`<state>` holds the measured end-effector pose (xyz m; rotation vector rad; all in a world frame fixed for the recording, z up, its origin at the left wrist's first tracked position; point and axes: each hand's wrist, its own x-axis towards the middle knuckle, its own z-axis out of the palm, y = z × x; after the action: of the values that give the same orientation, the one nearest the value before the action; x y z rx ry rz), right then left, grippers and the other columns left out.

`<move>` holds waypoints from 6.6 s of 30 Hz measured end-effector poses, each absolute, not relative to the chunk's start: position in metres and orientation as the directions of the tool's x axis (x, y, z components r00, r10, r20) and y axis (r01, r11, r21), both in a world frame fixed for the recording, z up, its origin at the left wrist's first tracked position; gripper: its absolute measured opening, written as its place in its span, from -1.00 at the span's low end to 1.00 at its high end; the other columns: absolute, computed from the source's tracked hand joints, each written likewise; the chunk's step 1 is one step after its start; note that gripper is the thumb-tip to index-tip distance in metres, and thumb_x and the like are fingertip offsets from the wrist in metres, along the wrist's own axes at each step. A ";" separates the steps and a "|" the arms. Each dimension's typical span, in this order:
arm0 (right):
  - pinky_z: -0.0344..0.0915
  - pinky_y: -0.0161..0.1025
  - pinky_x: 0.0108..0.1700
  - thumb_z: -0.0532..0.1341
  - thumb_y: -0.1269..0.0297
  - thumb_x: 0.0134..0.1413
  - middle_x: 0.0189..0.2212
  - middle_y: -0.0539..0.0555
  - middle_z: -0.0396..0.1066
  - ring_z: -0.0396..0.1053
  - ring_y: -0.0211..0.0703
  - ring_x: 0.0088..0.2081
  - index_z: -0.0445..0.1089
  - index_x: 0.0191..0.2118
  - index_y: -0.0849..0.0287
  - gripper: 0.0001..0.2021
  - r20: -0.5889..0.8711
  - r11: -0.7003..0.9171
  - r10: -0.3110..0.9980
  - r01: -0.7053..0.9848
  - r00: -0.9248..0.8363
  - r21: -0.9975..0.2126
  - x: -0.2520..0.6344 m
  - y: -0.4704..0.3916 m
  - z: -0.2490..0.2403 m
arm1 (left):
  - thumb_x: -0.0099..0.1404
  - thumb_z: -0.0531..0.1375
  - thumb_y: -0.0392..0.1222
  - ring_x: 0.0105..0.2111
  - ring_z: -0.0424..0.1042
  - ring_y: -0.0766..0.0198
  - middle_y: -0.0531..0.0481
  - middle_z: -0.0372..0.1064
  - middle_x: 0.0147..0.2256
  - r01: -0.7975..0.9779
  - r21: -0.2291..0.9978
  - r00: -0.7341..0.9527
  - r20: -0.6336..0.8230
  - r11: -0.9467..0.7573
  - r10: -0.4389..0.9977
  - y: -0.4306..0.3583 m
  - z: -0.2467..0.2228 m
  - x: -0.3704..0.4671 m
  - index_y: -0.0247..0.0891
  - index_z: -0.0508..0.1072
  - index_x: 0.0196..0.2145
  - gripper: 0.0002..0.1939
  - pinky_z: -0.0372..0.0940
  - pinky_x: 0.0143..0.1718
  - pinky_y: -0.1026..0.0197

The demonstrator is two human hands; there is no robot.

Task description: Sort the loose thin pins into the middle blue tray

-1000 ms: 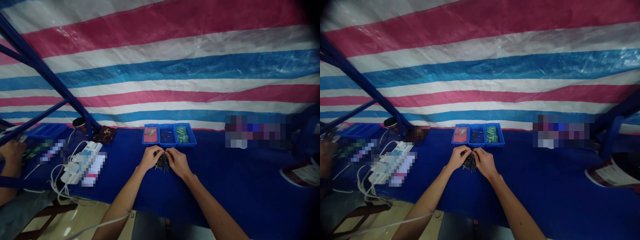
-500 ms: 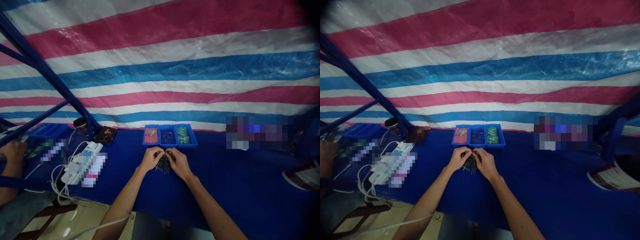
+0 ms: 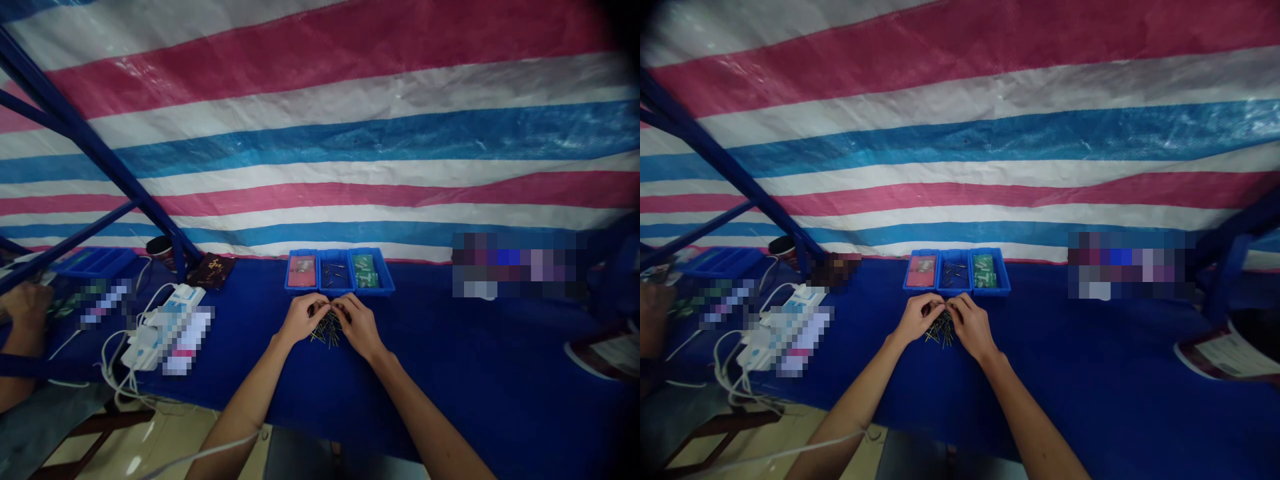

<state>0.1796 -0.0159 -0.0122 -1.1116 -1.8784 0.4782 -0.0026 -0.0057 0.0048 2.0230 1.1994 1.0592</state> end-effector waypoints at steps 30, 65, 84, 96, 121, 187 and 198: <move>0.30 -0.26 -0.21 0.06 0.27 0.35 -0.26 0.06 0.41 0.40 -0.18 -0.31 0.40 -0.21 0.07 -0.83 0.469 0.509 0.856 0.522 -0.220 -0.684 0.179 -0.018 -0.007 | 0.38 0.16 -0.15 -0.50 0.29 0.37 0.03 0.41 -0.46 0.472 0.756 0.298 0.349 -0.455 0.889 -0.005 0.006 -0.003 -0.31 0.53 -0.28 -0.80 0.16 -0.42 0.33; 0.32 0.00 0.01 0.13 0.29 0.29 -0.10 0.18 0.24 0.29 0.01 -0.05 0.43 -0.11 0.07 -0.85 0.581 0.552 0.800 0.561 -0.148 -0.617 0.179 -0.014 -0.013 | 0.39 0.15 -0.11 -0.47 0.37 0.33 0.02 0.45 -0.45 0.459 0.780 0.269 0.334 -0.425 0.903 -0.003 0.002 -0.003 -0.30 0.52 -0.28 -0.78 0.19 -0.39 0.31; 0.21 -0.01 -0.03 0.10 0.26 0.34 -0.12 0.15 0.29 0.28 0.01 -0.07 0.43 -0.16 0.07 -0.84 0.557 0.532 0.810 0.631 -0.184 -0.565 0.181 -0.015 -0.011 | 0.40 0.16 -0.12 -0.48 0.37 0.33 0.02 0.47 -0.45 0.459 0.783 0.262 0.333 -0.420 0.906 -0.003 0.001 -0.003 -0.30 0.52 -0.29 -0.78 0.20 -0.40 0.32; 0.15 -0.07 -0.14 -0.01 0.24 0.41 -0.24 0.09 0.42 0.27 -0.04 -0.17 0.38 -0.30 0.09 -0.72 0.476 0.506 0.843 0.667 -0.249 -0.548 0.180 -0.013 -0.007 | 0.39 0.16 -0.11 -0.47 0.37 0.33 0.01 0.47 -0.45 0.464 0.777 0.270 0.333 -0.425 0.904 -0.003 0.002 -0.002 -0.30 0.52 -0.32 -0.76 0.20 -0.39 0.31; 0.15 -0.11 -0.13 0.06 0.26 0.38 -0.25 0.07 0.43 0.30 -0.08 -0.18 0.40 -0.25 0.09 -0.79 0.498 0.506 0.839 0.652 -0.219 -0.565 0.180 -0.015 -0.006 | 0.40 0.14 -0.08 -0.49 0.35 0.34 0.02 0.47 -0.47 0.458 0.790 0.248 0.327 -0.408 0.912 -0.004 0.005 -0.001 -0.29 0.52 -0.32 -0.74 0.17 -0.40 0.31; 0.12 -0.16 -0.20 -0.05 0.19 0.42 -0.44 0.04 0.39 0.32 -0.11 -0.32 0.27 -0.43 0.11 -0.64 0.447 0.478 0.866 0.637 -0.225 -0.605 0.180 -0.013 -0.006 | 0.40 0.15 -0.10 -0.49 0.38 0.34 0.03 0.48 -0.47 0.466 0.790 0.244 0.318 -0.399 0.916 -0.003 0.004 -0.002 -0.29 0.51 -0.32 -0.76 0.19 -0.40 0.31; 0.19 -0.18 -0.18 0.08 0.16 0.34 -0.36 0.03 0.44 0.35 -0.13 -0.33 0.37 -0.13 0.10 -0.81 0.449 0.453 0.879 0.570 -0.158 -0.686 0.181 -0.015 -0.007 | 0.40 0.15 -0.16 -0.49 0.38 0.35 0.04 0.47 -0.48 0.451 0.794 0.246 0.329 -0.408 0.912 -0.002 0.002 -0.003 -0.30 0.50 -0.31 -0.80 0.19 -0.40 0.33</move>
<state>0.1806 -0.0155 -0.0072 -1.2267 -1.8483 0.4557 -0.0033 -0.0025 0.0024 1.9670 1.2389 1.0780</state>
